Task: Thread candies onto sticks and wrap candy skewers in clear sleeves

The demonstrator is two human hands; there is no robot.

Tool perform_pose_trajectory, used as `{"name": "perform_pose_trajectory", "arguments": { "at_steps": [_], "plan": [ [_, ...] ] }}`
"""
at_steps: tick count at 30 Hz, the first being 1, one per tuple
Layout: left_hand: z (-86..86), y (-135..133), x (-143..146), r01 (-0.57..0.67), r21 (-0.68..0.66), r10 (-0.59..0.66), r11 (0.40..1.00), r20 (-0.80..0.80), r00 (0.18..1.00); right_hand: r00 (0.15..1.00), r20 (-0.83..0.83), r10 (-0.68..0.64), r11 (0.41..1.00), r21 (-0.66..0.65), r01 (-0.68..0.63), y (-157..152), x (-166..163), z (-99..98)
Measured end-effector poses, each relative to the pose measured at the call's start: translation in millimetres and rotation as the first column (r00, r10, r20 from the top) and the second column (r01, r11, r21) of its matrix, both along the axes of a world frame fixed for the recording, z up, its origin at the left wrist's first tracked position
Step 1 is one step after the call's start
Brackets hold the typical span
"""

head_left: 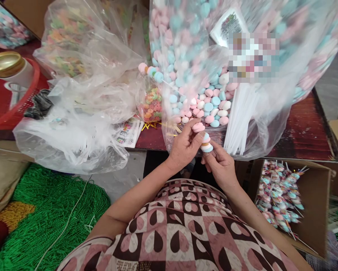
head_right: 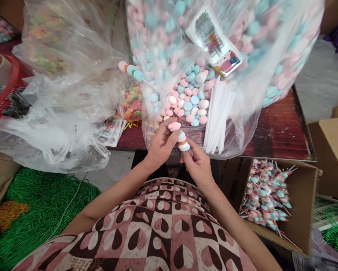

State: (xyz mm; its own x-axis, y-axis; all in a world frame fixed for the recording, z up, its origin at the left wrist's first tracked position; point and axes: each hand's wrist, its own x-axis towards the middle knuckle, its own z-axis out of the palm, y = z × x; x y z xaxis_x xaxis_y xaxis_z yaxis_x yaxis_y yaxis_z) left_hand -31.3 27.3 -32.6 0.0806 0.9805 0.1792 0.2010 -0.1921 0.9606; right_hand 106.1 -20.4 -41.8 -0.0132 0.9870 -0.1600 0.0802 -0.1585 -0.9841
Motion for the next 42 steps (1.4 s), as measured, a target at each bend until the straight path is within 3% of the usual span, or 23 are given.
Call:
{"name": "perform_pose_trajectory", "arguments": {
  "at_steps": [42],
  "plan": [
    [-5.2,-0.9,-1.5,-0.002,0.016,0.002,1.000,-0.019,1.000,1.000,0.019,0.008,0.999,0.049,-0.009,-2.7,0.5,-0.5]
  ]
}}
